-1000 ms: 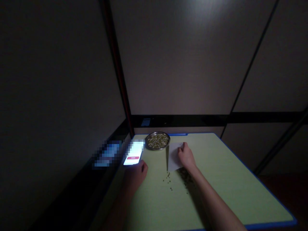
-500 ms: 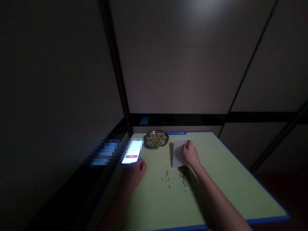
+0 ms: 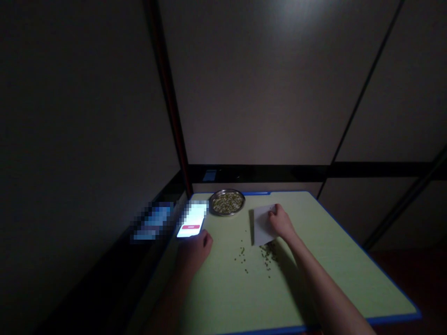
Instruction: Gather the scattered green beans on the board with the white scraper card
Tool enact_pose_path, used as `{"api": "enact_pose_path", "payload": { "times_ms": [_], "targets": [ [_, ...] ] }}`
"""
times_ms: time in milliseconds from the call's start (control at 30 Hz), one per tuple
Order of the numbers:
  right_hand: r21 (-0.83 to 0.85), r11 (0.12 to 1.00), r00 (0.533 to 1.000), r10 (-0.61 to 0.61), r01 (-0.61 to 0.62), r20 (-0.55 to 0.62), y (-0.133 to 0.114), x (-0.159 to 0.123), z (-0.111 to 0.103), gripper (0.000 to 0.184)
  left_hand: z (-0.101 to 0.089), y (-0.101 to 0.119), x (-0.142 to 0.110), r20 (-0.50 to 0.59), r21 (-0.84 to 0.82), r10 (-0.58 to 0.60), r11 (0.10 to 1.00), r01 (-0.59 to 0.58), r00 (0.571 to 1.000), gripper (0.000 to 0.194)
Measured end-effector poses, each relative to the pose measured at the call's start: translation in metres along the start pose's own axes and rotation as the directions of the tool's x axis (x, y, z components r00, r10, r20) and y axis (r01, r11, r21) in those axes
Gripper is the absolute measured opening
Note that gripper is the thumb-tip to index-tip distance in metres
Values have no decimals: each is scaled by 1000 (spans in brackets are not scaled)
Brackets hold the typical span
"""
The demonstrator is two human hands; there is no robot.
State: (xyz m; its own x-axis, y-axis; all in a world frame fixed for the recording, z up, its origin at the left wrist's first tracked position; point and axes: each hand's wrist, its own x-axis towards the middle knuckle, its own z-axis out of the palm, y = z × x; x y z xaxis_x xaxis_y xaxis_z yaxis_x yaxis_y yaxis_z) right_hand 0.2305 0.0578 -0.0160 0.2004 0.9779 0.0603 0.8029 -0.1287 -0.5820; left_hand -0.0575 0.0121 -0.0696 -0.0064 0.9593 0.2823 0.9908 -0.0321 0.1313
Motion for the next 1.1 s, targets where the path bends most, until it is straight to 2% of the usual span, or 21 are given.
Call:
{"api": "enact_pose_path", "payload": {
  "times_ms": [167, 367, 500, 633, 800, 1100],
  "targets": [
    [29, 997, 994, -68, 65, 85, -7, -11, 12, 31, 0, -1, 0, -2, -3, -6, 1000, 6, 1000, 30],
    [-2, 998, 994, -59, 59, 97, -7, -20, 23, 35, -2, -1, 0, 5, 3, 0, 1000, 0, 1000, 32],
    [-48, 997, 994, -49, 54, 98, 3, -20, 20, 36, 0, -1, 0, -2, 6, 3, 1000, -3, 1000, 32],
    [-104, 992, 991, -65, 77, 117, 17, -15, 7, 34, 3, -1, 0, -12, 1, -1, 1000, 1, 1000, 32],
    [-145, 969, 968, -174, 202, 183, 14, 2, -3, 31, 2, -2, 0, -14, -19, 4, 1000, -4, 1000, 32],
    [-225, 878, 881, -340, 423, 331, -18, 32, 10, 31, -1, -1, -1, 13, -6, -8, 1000, 8, 1000, 30]
  ]
}}
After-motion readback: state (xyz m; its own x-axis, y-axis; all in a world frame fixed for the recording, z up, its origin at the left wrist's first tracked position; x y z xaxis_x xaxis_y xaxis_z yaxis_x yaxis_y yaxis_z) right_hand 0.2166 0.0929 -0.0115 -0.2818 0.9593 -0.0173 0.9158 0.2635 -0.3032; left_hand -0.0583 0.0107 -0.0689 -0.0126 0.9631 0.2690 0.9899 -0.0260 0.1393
